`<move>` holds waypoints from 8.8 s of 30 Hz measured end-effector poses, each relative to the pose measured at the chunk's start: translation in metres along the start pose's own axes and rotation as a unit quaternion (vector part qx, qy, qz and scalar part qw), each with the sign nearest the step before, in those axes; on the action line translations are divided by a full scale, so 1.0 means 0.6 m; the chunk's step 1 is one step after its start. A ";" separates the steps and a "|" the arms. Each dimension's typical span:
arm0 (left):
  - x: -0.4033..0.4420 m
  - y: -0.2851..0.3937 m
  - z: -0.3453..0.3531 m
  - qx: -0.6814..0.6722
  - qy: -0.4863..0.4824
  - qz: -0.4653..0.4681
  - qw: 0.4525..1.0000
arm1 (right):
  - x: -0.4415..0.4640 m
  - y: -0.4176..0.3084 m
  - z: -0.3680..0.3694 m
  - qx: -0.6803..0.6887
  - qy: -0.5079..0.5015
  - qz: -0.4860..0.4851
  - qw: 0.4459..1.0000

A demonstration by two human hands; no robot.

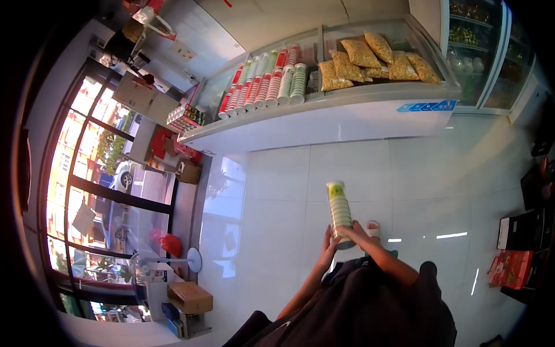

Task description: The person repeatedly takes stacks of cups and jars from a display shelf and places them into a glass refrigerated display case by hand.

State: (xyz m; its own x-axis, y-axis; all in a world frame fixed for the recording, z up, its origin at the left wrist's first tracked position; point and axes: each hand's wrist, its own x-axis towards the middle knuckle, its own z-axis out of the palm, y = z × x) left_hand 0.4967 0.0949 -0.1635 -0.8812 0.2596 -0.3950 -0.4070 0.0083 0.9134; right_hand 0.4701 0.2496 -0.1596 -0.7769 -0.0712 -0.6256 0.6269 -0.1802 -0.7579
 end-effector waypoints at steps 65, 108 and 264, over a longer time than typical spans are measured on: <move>1.066 0.464 -0.114 0.204 0.216 0.051 0.953 | 1.047 -0.919 -0.106 -0.599 0.221 -0.349 0.686; 1.141 0.465 -0.132 0.238 0.322 -0.026 0.916 | 1.201 -0.988 -0.091 -0.704 0.269 -0.301 0.584; -1.403 -1.027 -0.016 -0.535 0.795 -0.122 -0.259 | -1.620 1.832 0.864 -0.671 -0.736 -0.086 -0.037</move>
State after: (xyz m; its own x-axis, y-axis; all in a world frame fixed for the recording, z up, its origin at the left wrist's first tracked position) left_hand 1.4870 -0.1378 -0.3949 0.7095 0.4403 -0.5502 0.6632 -0.1532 0.7326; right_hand 1.8841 -0.3876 -0.2889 0.6954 -0.2320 -0.6802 -0.7182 -0.2572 -0.6466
